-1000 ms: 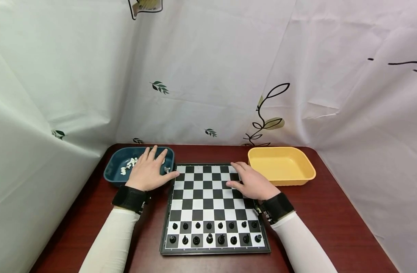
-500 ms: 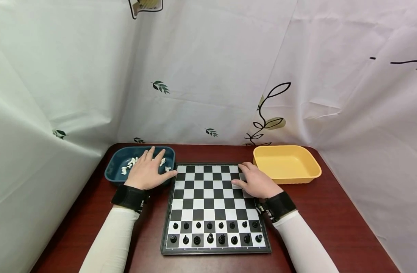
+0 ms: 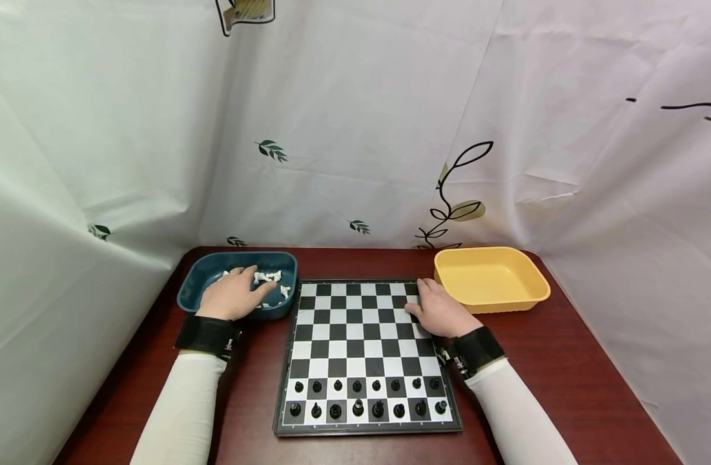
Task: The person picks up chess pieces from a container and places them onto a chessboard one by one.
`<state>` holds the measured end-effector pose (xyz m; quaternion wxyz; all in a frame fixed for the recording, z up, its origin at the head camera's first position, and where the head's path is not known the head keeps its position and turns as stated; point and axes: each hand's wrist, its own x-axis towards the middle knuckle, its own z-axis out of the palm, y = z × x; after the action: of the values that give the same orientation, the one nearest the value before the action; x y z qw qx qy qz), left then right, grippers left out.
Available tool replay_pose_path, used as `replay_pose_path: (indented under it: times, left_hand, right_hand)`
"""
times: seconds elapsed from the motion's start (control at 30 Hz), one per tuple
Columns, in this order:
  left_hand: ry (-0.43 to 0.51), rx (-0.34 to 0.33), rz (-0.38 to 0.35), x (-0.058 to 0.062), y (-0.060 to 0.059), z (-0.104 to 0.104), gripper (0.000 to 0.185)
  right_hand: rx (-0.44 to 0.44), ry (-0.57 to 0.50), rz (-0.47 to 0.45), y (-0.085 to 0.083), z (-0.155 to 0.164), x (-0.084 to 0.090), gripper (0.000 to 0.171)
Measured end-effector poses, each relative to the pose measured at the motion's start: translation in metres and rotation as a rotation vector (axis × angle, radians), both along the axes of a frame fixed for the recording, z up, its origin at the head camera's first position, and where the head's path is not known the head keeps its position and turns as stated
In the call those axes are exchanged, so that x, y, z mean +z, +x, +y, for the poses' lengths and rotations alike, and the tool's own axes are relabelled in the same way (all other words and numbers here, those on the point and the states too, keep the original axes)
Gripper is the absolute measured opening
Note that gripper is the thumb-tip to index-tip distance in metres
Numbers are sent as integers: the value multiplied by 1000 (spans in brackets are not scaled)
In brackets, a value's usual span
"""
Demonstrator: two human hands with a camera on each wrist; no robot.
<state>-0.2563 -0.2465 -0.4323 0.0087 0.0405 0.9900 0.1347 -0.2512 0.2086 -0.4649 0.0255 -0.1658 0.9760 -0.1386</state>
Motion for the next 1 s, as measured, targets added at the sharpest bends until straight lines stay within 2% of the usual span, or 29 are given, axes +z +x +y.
replay_pose_path:
  times: [0.23, 0.43, 0.67, 0.8, 1.0]
  left_hand:
    - [4, 8, -17, 0, 0, -2, 90]
    - [-8, 5, -19, -3, -2, -5, 89]
    - [-7, 21, -37, -6, -3, -15, 80]
    - [-2, 36, -63, -8, -4, -21, 76]
    - [5, 57, -95, -11, -5, -34, 74]
  right_hand:
    - [-12, 16, -5, 0, 0, -1, 71]
    - [-55, 37, -51, -2, 3, -2, 72]
    - [-96, -40, -172, -6, 10, -5, 71]
    - [-103, -89, -193, -7, 13, -5, 71]
    - [-107, -106, -209, -8, 14, -6, 71]
